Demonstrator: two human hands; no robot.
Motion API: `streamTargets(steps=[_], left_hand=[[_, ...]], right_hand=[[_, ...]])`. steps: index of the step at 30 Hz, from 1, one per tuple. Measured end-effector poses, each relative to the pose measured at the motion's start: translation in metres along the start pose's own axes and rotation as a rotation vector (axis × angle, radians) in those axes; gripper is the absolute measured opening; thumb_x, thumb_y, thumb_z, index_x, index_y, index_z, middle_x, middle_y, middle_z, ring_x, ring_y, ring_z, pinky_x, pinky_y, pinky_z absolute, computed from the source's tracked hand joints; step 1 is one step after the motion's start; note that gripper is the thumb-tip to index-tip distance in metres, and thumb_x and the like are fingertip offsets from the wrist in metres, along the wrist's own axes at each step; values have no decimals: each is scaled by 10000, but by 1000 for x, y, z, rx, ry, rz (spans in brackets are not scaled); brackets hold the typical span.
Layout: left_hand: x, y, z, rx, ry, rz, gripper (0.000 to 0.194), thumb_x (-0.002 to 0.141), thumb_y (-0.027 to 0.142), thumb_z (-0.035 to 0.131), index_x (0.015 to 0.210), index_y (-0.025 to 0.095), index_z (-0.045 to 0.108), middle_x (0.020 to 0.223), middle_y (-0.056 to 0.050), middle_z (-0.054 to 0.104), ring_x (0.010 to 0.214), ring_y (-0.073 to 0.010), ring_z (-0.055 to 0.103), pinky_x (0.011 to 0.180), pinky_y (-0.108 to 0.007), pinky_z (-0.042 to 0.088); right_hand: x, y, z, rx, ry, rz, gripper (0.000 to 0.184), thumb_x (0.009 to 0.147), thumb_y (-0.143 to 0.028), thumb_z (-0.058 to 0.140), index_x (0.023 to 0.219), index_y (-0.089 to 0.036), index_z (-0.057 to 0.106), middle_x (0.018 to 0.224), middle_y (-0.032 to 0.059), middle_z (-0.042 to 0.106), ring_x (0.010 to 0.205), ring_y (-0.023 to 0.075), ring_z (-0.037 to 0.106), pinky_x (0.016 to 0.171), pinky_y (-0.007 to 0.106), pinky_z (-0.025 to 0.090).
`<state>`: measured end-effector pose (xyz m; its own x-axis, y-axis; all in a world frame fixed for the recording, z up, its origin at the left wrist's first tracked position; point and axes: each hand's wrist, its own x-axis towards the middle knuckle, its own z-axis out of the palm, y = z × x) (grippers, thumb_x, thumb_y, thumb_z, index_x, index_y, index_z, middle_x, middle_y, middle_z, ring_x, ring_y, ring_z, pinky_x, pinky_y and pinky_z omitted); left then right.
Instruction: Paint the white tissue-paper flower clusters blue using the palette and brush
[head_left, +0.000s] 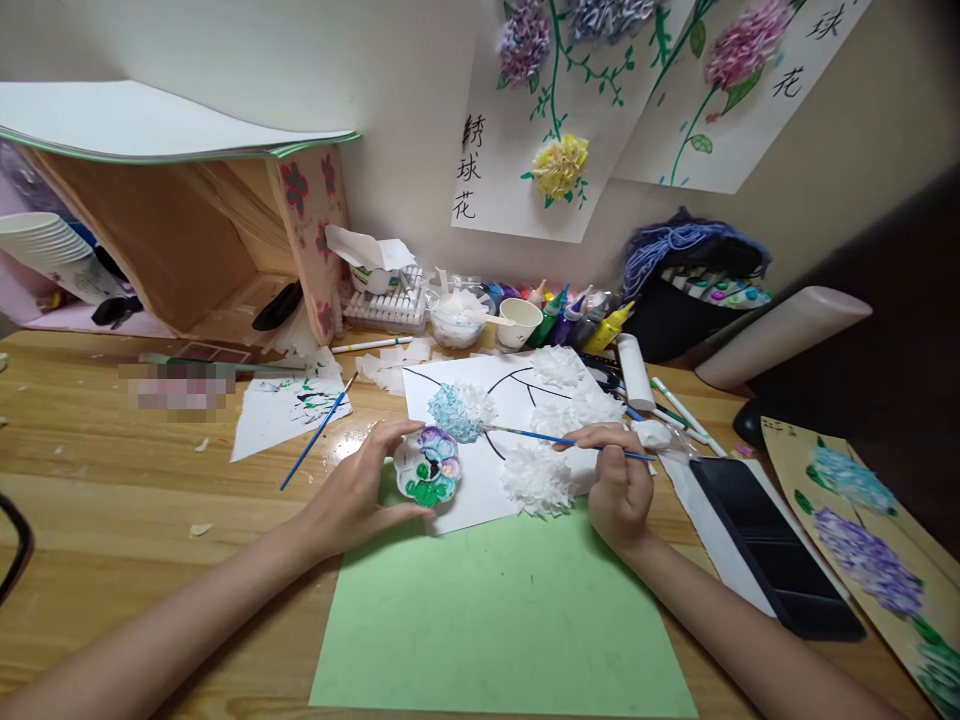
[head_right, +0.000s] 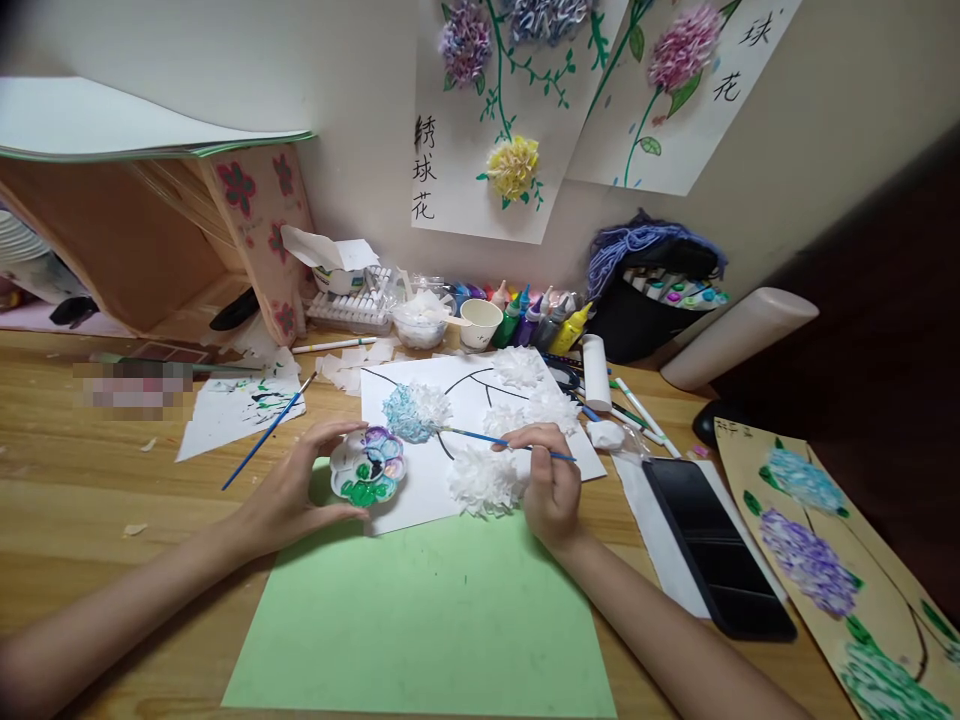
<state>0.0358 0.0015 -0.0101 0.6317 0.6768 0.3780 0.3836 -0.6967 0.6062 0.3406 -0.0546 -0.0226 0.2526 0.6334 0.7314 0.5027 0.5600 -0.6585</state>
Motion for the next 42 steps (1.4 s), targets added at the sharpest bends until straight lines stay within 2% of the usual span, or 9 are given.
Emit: streamTargets(steps=[7, 11, 15, 19, 23, 27, 31, 35, 42], left_hand=[[-1, -2, 2, -26, -18, -42, 835, 725, 386, 808, 1400, 301, 324, 1373, -137, 553, 1102, -288, 662, 853, -451, 593], [0, -2, 2, -15, -14, -42, 834, 714, 391, 817, 1391, 289, 340, 1357, -134, 565, 1117, -291, 656, 852, -439, 590], [1, -1, 1, -6, -28, -48, 822, 726, 406, 805, 1388, 284, 334, 1365, -135, 553, 1088, -277, 665, 848, -434, 589], [0, -1, 1, 0, -24, -43, 819, 737, 424, 793, 1398, 298, 326, 1372, -127, 549, 1123, -284, 648, 851, -432, 588], [-1, -2, 2, -8, -18, -46, 821, 730, 418, 800, 1397, 301, 336, 1371, -124, 553, 1098, -277, 656, 853, -427, 586], [-2, -3, 2, -15, -18, -46, 825, 729, 415, 801, 1401, 304, 336, 1372, -125, 552, 1087, -274, 659, 842, -418, 586], [-2, -3, 3, -26, -9, -42, 818, 724, 418, 804, 1395, 299, 351, 1364, -124, 560, 1095, -277, 655, 850, -419, 583], [-3, -4, 4, -12, -27, -50, 827, 742, 424, 791, 1407, 303, 316, 1387, -131, 538, 1095, -275, 651, 849, -425, 578], [-3, -5, 4, -14, -21, -55, 833, 734, 418, 797, 1409, 315, 321, 1386, -122, 539, 1115, -286, 643, 858, -430, 577]], right_hand=[[1, -1, 0, -28, 41, -56, 273, 995, -254, 376, 857, -234, 611, 733, 17, 668, 751, 199, 627, 721, 385, 483], [1, -3, 0, -73, -20, -49, 263, 986, -248, 393, 857, -238, 622, 738, 17, 681, 771, 206, 631, 736, 390, 480], [1, -3, -1, -38, 40, -66, 271, 988, -239, 381, 851, -240, 615, 712, 8, 674, 756, 202, 621, 732, 385, 478], [0, -3, -1, -65, -33, -51, 269, 984, -249, 393, 858, -239, 630, 724, 16, 682, 764, 207, 625, 728, 391, 477], [0, -2, -1, -66, 43, -76, 279, 986, -250, 377, 848, -239, 620, 709, 14, 681, 758, 210, 624, 735, 399, 475], [-1, -2, -2, -92, -40, -82, 265, 982, -243, 386, 863, -241, 623, 718, 14, 691, 763, 209, 624, 736, 399, 471], [-1, -2, -2, -94, 5, -112, 266, 988, -234, 373, 873, -241, 612, 721, 16, 687, 777, 208, 618, 741, 396, 469], [-1, -2, -2, -99, -70, -96, 256, 987, -215, 382, 890, -237, 619, 749, 16, 693, 790, 197, 614, 744, 381, 468], [-1, -2, -3, -104, -57, -115, 251, 985, -216, 390, 889, -243, 621, 742, 13, 696, 787, 200, 617, 749, 386, 464]])
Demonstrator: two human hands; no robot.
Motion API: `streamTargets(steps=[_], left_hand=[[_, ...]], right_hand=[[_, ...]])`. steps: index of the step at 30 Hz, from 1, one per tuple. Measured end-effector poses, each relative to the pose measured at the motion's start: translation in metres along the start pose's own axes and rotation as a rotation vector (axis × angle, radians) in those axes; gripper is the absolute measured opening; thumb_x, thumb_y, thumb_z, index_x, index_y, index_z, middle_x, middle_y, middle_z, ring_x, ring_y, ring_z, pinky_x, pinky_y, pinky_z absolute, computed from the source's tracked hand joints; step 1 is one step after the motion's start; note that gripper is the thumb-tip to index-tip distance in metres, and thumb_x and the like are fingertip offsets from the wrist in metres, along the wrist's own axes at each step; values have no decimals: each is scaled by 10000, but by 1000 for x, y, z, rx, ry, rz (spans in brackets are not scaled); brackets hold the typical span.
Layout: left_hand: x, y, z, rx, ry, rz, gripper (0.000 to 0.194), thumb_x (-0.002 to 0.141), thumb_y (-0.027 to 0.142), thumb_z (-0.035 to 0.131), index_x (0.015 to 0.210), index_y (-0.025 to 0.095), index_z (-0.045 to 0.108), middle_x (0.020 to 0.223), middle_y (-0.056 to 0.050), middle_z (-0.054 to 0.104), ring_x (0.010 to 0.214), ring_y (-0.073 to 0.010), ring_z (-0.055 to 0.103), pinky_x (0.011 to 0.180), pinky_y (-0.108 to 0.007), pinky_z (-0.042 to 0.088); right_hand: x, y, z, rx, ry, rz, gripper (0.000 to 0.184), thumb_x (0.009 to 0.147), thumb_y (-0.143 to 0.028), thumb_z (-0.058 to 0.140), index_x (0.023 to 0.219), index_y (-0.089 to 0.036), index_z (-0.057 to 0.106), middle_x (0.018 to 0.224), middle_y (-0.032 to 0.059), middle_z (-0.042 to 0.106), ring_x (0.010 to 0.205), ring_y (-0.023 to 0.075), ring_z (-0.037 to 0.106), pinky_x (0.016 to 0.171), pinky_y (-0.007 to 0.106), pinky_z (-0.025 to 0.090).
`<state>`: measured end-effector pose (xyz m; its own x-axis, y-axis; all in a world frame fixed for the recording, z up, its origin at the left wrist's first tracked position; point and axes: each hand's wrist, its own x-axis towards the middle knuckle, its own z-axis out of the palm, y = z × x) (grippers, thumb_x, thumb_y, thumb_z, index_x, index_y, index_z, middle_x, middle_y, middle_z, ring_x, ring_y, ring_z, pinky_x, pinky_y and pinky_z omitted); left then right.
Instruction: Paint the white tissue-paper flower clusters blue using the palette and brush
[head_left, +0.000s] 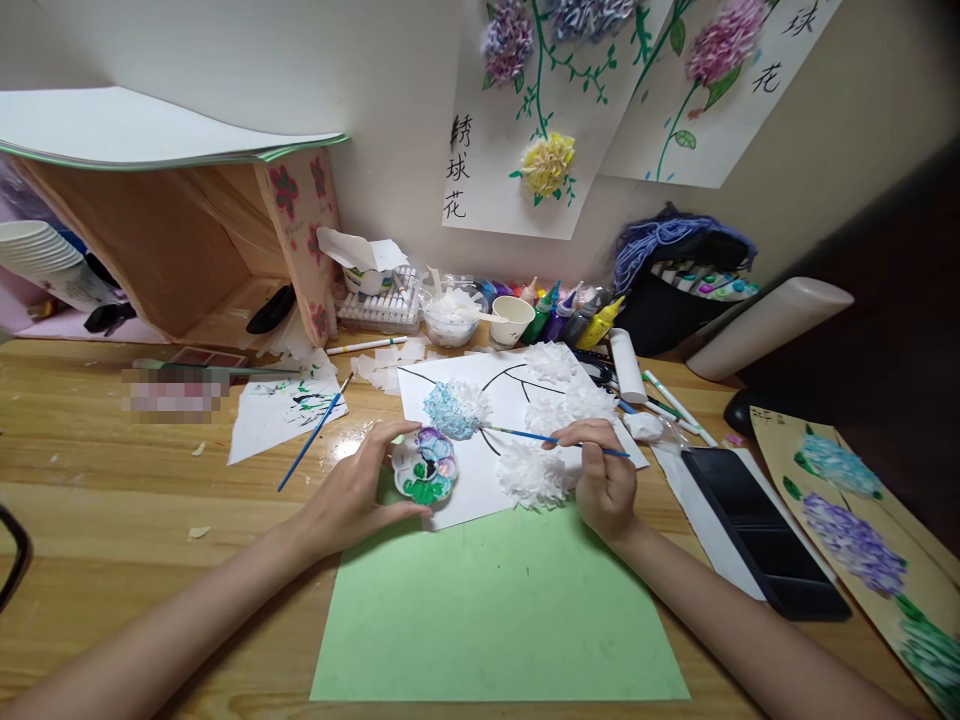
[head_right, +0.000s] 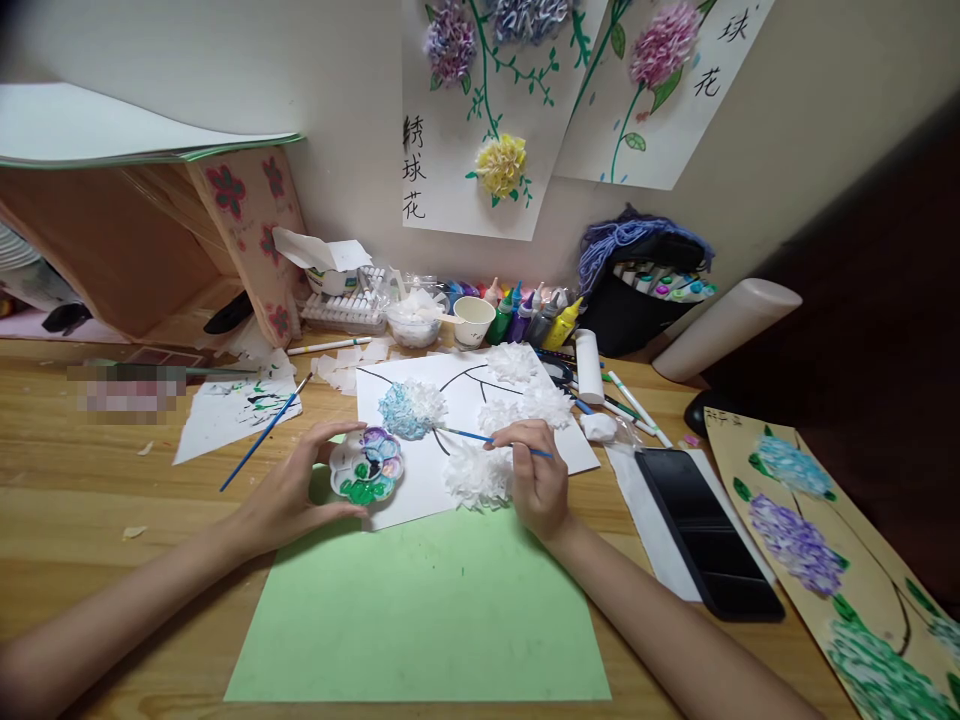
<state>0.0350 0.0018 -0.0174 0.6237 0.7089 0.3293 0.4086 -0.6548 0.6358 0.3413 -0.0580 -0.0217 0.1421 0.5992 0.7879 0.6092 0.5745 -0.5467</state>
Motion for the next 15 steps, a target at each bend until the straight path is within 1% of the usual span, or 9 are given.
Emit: streamTargets(steps=[4, 6, 8, 11, 12, 13, 15], left_hand=[[1, 0, 0, -11, 8, 7, 826, 734, 403, 799, 1409, 311, 331, 1379, -119, 547, 1130, -287, 640, 862, -431, 580], [1, 1, 0, -10, 9, 9, 824, 734, 403, 799, 1406, 309, 332, 1378, -115, 547, 1146, -286, 633, 879, -434, 578], [1, 2, -1, -1, 6, 11, 820, 742, 410, 791, 1407, 307, 322, 1381, -114, 543, 1166, -283, 622, 900, -436, 573], [2, 5, -2, 18, 4, 22, 813, 756, 430, 777, 1405, 308, 302, 1380, -116, 541, 1182, -280, 614, 921, -440, 569], [3, 5, -3, 21, 2, 29, 819, 755, 437, 778, 1404, 307, 297, 1380, -118, 541, 1186, -280, 612, 926, -442, 567], [3, 5, -3, 22, 4, 37, 828, 749, 444, 781, 1404, 306, 293, 1379, -120, 542, 1187, -280, 612, 930, -444, 566], [3, 5, -2, 19, 9, 48, 840, 742, 450, 786, 1403, 302, 289, 1380, -126, 541, 1189, -283, 611, 933, -447, 566]], right_hand=[[1, 1, 0, -4, 53, -10, 264, 991, -219, 374, 881, -243, 614, 719, 10, 691, 780, 202, 611, 755, 390, 459], [1, 1, 0, -13, 31, -9, 259, 988, -224, 382, 876, -241, 615, 716, 8, 690, 771, 201, 612, 745, 386, 459], [-2, 1, -1, -12, 31, -19, 252, 986, -233, 389, 883, -239, 619, 740, 13, 699, 776, 203, 618, 741, 386, 463], [-8, -4, -1, 68, 84, -71, 241, 983, -240, 389, 921, -242, 621, 809, 26, 723, 798, 211, 624, 745, 397, 474], [-9, -7, -2, 99, 63, -90, 234, 981, -238, 392, 945, -242, 622, 843, 30, 735, 810, 212, 625, 744, 396, 476], [-10, -10, -2, 122, 9, -111, 229, 980, -236, 394, 974, -243, 623, 879, 34, 746, 822, 212, 626, 740, 392, 476], [-10, -16, -2, 126, -147, -181, 234, 983, -246, 391, 1030, -243, 620, 930, 37, 763, 837, 209, 632, 730, 381, 474]])
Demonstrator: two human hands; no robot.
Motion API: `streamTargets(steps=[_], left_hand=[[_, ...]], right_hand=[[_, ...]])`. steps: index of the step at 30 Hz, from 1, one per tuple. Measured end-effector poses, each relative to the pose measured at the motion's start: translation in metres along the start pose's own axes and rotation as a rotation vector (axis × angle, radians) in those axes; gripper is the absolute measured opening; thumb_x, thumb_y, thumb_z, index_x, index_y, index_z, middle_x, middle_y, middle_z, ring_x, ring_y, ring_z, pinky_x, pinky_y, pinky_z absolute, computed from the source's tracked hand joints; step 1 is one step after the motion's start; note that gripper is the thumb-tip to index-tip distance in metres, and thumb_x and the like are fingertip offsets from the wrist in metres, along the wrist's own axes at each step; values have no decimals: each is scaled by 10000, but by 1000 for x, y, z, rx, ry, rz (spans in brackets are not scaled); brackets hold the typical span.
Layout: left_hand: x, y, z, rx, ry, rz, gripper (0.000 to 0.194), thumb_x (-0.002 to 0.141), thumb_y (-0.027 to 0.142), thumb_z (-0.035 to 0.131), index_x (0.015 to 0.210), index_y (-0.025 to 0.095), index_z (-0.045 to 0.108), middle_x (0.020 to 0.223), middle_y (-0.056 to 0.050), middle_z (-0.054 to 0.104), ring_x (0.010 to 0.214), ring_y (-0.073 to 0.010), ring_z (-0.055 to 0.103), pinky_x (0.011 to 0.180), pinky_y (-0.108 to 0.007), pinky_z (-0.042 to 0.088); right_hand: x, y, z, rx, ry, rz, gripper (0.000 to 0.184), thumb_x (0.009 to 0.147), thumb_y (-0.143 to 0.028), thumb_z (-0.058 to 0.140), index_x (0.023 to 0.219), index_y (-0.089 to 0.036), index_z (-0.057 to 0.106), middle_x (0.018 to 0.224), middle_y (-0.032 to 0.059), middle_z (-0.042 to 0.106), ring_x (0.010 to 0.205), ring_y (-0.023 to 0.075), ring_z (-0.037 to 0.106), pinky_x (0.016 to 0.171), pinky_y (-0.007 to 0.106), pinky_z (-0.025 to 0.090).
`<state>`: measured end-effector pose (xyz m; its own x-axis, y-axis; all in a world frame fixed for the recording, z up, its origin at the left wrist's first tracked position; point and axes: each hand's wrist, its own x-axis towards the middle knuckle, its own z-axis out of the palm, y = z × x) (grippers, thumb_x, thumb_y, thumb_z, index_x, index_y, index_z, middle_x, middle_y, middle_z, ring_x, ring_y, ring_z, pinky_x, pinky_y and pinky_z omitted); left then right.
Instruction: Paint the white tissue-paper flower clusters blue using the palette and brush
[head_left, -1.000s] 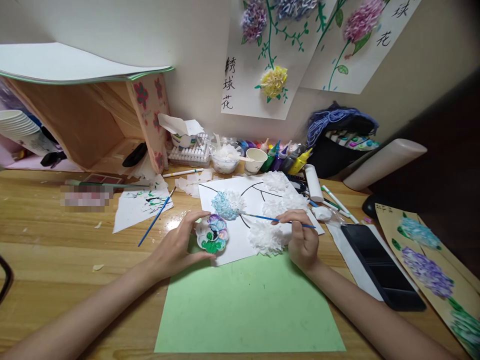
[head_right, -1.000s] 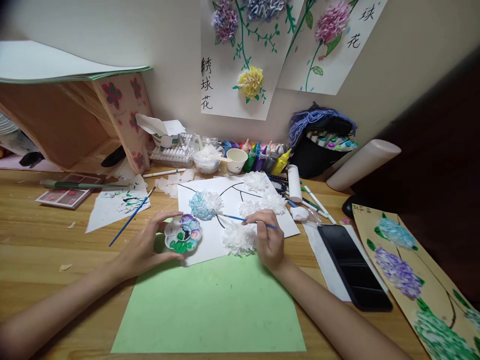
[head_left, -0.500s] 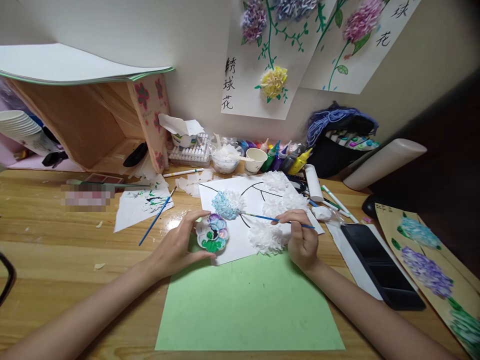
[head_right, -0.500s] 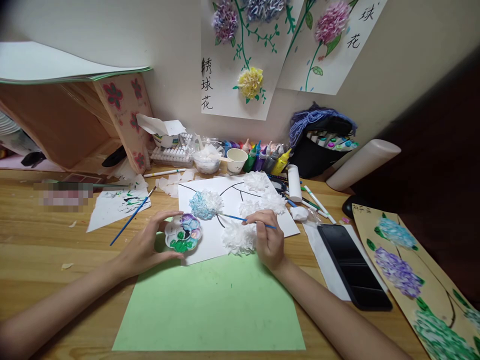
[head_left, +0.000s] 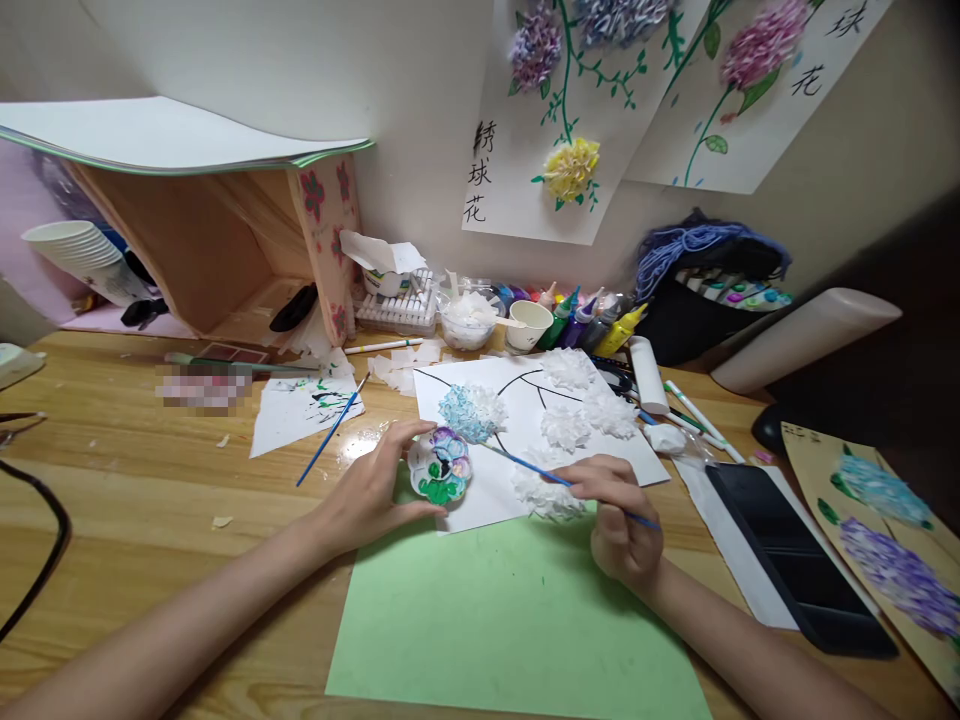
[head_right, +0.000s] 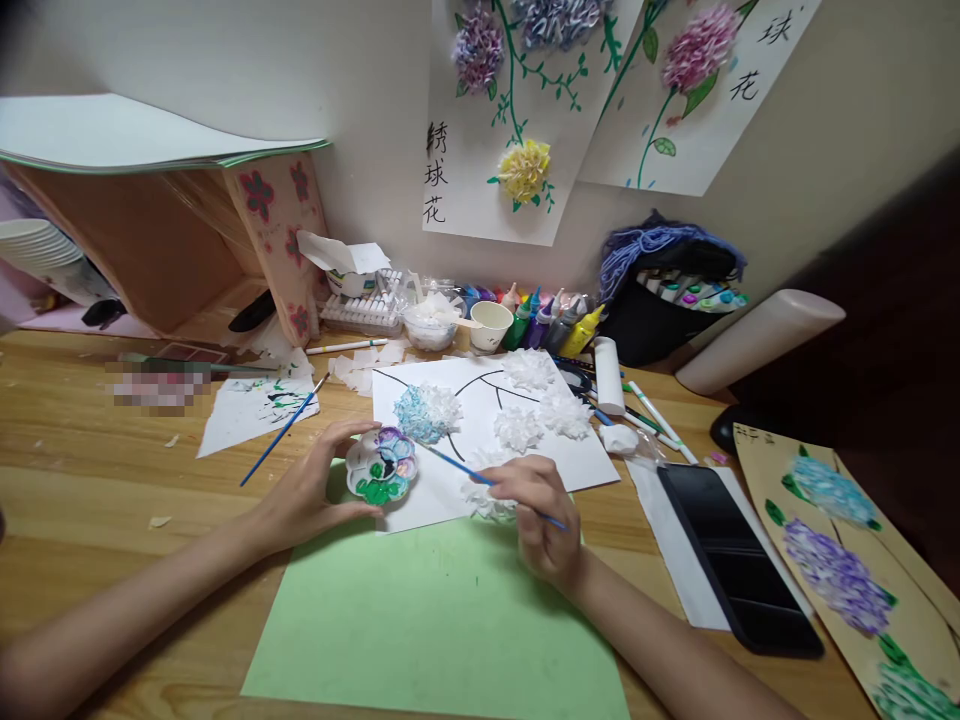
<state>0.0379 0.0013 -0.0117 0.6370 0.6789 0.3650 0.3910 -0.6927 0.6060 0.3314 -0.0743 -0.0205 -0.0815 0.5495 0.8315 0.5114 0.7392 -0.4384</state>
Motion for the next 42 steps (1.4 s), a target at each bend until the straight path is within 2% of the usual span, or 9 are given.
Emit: streamTargets(steps=[2, 4, 19, 33, 42], left_hand=[[0, 0, 1, -1, 6, 7, 849, 738, 450, 789, 1403, 298, 283, 1379, -133, 539, 1201, -286, 604, 939, -450, 563], [-1, 0, 1, -1, 10, 13, 853, 739, 446, 790, 1404, 295, 276, 1376, -138, 538, 1208, -285, 599, 945, -451, 560], [1, 0, 0, -21, 32, 39, 839, 734, 431, 797, 1399, 295, 303, 1365, -132, 545, 1236, -294, 585, 954, -456, 566], [2, 2, -1, -19, 24, 46, 838, 729, 442, 797, 1388, 290, 302, 1335, -132, 547, 1218, -291, 586, 951, -460, 565], [2, 4, -2, -38, 13, 15, 833, 718, 397, 816, 1382, 289, 326, 1354, -130, 556, 1228, -288, 591, 947, -444, 567]], right_hand=[[4, -4, 0, -25, -132, -70, 247, 987, -248, 382, 1062, -241, 617, 952, 39, 772, 835, 200, 640, 723, 371, 471], [8, -6, 0, -55, -185, -108, 257, 989, -236, 374, 1076, -238, 616, 958, 41, 777, 828, 192, 645, 723, 366, 469], [9, -9, 0, -156, -216, -196, 264, 1000, -220, 334, 1044, -225, 594, 920, 42, 772, 811, 170, 641, 762, 348, 442], [12, -14, 3, -212, -256, -258, 292, 1002, -162, 310, 1029, -178, 601, 916, 91, 770, 843, 166, 624, 779, 330, 410], [12, -12, 3, -193, -295, -289, 306, 994, -189, 353, 1201, -204, 578, 994, 67, 787, 864, 173, 647, 780, 348, 412]])
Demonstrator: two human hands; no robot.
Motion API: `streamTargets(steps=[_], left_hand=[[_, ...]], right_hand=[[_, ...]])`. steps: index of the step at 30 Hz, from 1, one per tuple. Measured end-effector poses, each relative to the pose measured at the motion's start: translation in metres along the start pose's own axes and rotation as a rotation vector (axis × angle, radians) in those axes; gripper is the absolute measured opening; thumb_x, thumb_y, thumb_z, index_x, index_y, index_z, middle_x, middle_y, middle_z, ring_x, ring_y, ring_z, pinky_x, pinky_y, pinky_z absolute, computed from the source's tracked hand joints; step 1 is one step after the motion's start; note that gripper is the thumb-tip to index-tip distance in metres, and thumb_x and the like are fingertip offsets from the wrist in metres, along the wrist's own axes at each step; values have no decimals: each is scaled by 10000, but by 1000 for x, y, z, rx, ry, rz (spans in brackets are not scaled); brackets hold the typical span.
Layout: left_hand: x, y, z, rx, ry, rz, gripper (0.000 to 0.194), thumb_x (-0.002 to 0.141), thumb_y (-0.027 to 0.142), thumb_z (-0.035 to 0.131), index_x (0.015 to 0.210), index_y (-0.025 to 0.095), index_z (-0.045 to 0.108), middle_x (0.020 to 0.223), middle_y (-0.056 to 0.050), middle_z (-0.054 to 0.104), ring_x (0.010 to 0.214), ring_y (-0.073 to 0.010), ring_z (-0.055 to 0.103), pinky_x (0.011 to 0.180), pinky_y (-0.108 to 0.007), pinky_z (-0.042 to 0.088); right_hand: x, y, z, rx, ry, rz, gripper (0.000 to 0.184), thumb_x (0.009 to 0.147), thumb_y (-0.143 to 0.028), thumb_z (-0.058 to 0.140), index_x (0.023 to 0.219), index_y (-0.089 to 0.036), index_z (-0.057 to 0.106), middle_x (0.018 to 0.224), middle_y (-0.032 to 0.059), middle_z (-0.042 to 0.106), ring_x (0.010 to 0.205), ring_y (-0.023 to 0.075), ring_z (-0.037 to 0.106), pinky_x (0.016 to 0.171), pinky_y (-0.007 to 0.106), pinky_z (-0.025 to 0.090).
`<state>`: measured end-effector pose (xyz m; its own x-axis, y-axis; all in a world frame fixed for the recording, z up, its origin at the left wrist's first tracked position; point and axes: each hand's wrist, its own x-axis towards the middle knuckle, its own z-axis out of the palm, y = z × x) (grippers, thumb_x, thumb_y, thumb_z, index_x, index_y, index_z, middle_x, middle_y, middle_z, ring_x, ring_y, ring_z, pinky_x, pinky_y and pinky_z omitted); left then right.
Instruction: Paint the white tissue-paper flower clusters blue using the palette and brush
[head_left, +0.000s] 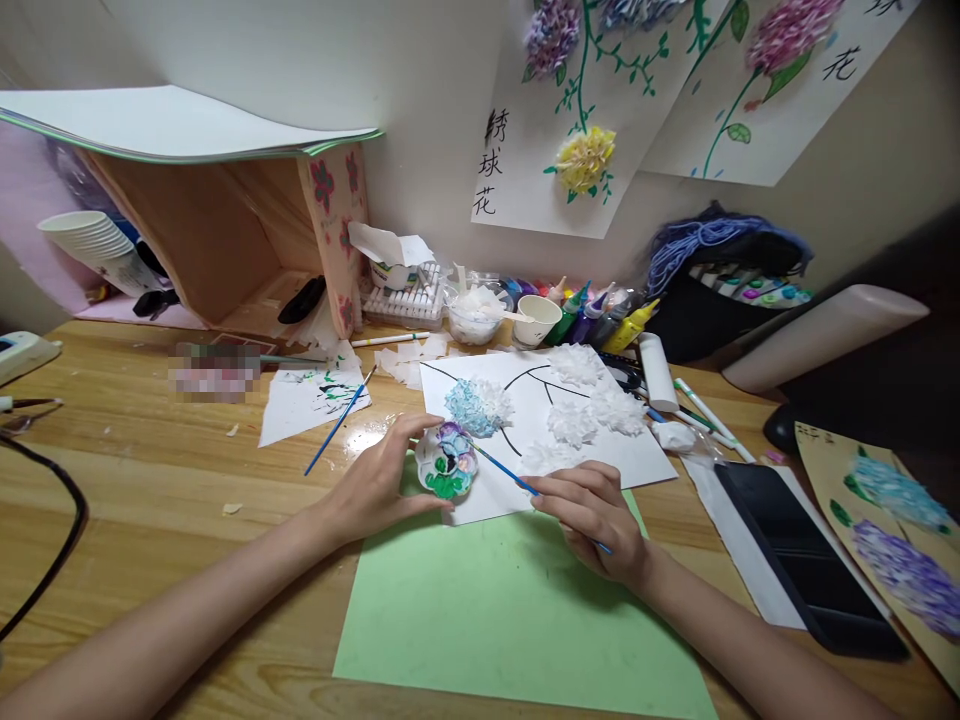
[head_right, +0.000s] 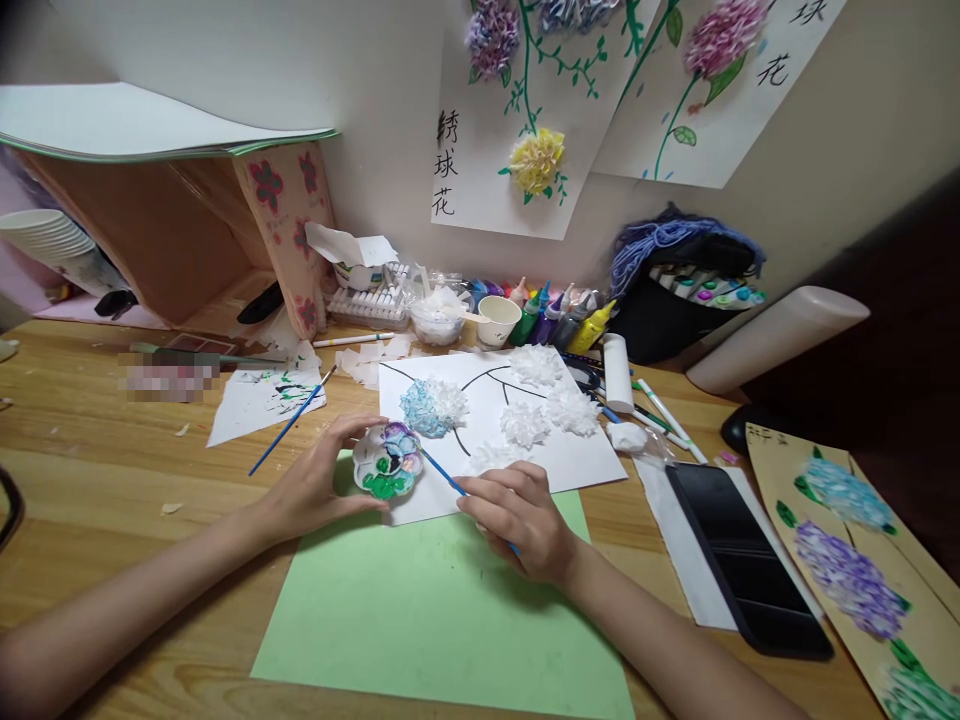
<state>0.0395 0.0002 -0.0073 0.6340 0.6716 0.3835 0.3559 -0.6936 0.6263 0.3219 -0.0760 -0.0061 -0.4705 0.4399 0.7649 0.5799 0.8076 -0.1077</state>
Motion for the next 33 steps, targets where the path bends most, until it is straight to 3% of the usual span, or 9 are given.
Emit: streamTargets(steps=[3, 5, 9, 12, 14, 19, 24, 28, 33], left_hand=[[0, 0, -1, 16, 0, 8, 848, 710, 414, 820, 1384, 291, 320, 1353, -129, 560, 1227, -292, 594, 961, -457, 560], [0, -1, -1, 27, 0, 4, 857, 707, 416, 822, 1389, 294, 316, 1352, -125, 563, 1216, -293, 601, 962, -464, 558], [-2, -3, -1, 49, -9, -9, 845, 726, 420, 807, 1397, 295, 310, 1353, -124, 561, 1198, -292, 609, 944, -463, 563], [-2, -5, 0, 54, -20, -17, 846, 726, 437, 803, 1398, 300, 308, 1363, -130, 554, 1171, -292, 623, 895, -448, 582], [-2, -6, 0, 55, -29, -20, 841, 730, 440, 799, 1396, 299, 304, 1372, -136, 545, 1149, -288, 634, 876, -444, 588], [-1, -4, 0, 47, -43, -23, 842, 730, 428, 801, 1392, 281, 303, 1368, -145, 545, 1131, -288, 642, 865, -447, 591], [0, -2, 0, 48, -44, -32, 832, 730, 411, 802, 1388, 285, 308, 1372, -145, 545, 1112, -286, 654, 848, -439, 596], [0, -3, 1, 36, -21, -33, 838, 706, 397, 822, 1380, 288, 336, 1362, -134, 564, 1103, -284, 659, 845, -432, 594], [-1, -5, 1, 35, -25, -30, 857, 705, 407, 823, 1393, 294, 324, 1375, -136, 557, 1118, -287, 651, 862, -441, 589]], right_hand=[[-10, 3, -4, -10, 43, -10, 304, 1001, -234, 345, 1186, -251, 586, 1010, 42, 787, 838, 176, 653, 756, 362, 434], [-17, 9, -6, -20, 146, 44, 276, 1000, -284, 364, 1131, -289, 607, 977, 18, 787, 808, 190, 650, 739, 376, 450], [-22, 28, -2, 59, 517, 428, 231, 987, -278, 397, 907, -266, 613, 806, 21, 716, 765, 215, 641, 731, 400, 482], [-17, 38, 3, 179, 653, 668, 242, 989, -296, 405, 849, -234, 593, 779, 18, 651, 736, 198, 650, 704, 379, 506], [-14, 40, 5, 220, 637, 726, 255, 993, -307, 408, 847, -223, 600, 790, 13, 648, 741, 182, 661, 703, 356, 513], [-12, 34, 4, 129, 502, 656, 266, 991, -293, 425, 842, -219, 633, 770, 18, 673, 782, 182, 664, 734, 344, 516], [-11, 34, 4, 117, 587, 595, 262, 993, -283, 413, 844, -226, 620, 755, 11, 651, 750, 182, 648, 724, 356, 502], [-11, 33, 4, 79, 480, 630, 275, 991, -273, 418, 841, -227, 644, 774, 23, 677, 792, 194, 651, 748, 370, 500], [-12, 33, 4, 70, 558, 597, 281, 989, -295, 414, 821, -227, 628, 753, 22, 657, 760, 200, 642, 728, 385, 495]])
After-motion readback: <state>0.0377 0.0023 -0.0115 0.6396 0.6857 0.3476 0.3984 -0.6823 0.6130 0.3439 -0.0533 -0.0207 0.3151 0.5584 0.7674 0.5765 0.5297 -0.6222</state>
